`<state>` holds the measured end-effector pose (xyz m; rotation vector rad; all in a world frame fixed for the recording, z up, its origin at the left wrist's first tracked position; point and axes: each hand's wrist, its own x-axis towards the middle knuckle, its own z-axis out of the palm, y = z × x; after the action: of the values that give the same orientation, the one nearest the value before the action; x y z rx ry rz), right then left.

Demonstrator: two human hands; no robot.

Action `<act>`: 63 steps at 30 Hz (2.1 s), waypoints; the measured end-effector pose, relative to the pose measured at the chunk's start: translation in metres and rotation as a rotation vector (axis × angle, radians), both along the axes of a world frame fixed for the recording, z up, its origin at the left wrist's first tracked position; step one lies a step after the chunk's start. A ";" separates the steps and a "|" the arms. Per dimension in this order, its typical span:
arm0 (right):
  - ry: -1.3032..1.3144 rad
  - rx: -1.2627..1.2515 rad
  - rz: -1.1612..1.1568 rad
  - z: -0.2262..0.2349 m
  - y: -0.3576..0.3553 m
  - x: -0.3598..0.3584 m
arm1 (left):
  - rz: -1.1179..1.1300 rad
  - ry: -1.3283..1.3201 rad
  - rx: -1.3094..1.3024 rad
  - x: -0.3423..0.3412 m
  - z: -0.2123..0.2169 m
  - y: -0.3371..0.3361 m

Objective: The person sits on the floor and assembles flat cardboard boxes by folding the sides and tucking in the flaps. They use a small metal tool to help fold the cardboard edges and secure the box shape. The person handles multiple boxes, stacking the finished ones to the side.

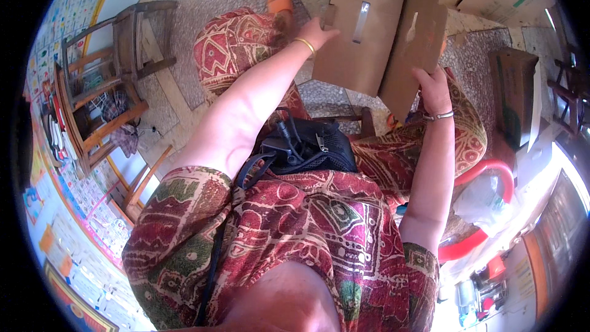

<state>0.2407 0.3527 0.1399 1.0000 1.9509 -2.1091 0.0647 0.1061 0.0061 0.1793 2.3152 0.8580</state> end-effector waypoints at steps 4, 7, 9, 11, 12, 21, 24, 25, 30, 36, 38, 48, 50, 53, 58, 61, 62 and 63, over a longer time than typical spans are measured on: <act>-0.030 -0.045 -0.009 0.006 0.001 0.002 | -0.026 0.034 0.015 0.004 0.003 -0.004; -0.064 -0.059 0.011 0.008 0.005 0.006 | 0.035 0.107 0.035 0.006 0.008 0.000; -0.093 -0.042 0.019 0.010 0.005 0.007 | 0.035 0.085 0.032 0.004 0.014 0.001; -0.085 -0.036 0.014 0.013 0.003 0.008 | 0.044 0.066 0.044 0.003 0.013 0.001; -0.064 -0.039 0.007 0.014 0.000 0.008 | 0.055 0.057 0.057 0.003 0.009 0.001; -0.006 -0.043 0.076 0.015 -0.003 0.012 | -0.026 0.121 0.107 0.015 -0.004 0.005; -0.011 -0.037 0.066 0.013 -0.004 0.014 | -0.065 0.092 0.057 0.021 -0.003 0.011; -0.009 -0.033 0.066 0.012 -0.005 0.014 | -0.076 0.057 0.017 0.021 0.000 0.012; -0.014 -0.006 0.076 0.015 -0.008 0.012 | -0.048 -0.005 0.035 0.021 0.006 0.012; -0.055 -0.021 0.099 0.024 -0.020 0.009 | -0.045 -0.035 -0.020 0.020 0.020 0.010; -0.053 -0.020 0.136 0.026 -0.027 0.006 | -0.050 -0.046 -0.040 0.020 0.023 0.009; 0.015 0.350 0.355 0.026 -0.061 -0.025 | -0.058 0.024 -0.029 0.025 0.019 0.010; 0.029 0.370 0.354 0.015 -0.068 -0.029 | -0.054 0.035 -0.026 0.027 0.020 0.011; -0.008 0.500 0.363 0.002 -0.077 -0.032 | -0.055 0.062 -0.047 0.030 0.021 0.013; -0.132 0.709 0.371 -0.003 -0.096 -0.042 | -0.060 0.065 -0.049 0.035 0.023 0.018; -0.178 0.791 0.402 -0.003 -0.101 -0.045 | -0.094 0.088 -0.046 0.036 0.027 0.020; -0.187 0.813 0.411 -0.002 -0.103 -0.046 | -0.093 0.068 -0.048 0.036 0.031 0.021; -0.197 0.821 0.419 -0.002 -0.104 -0.047 | -0.093 0.047 -0.050 0.035 0.035 0.021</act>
<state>0.1937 0.2484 0.1374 0.7282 2.6552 -0.9447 0.0997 0.1269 0.0408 0.2854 2.3493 0.7558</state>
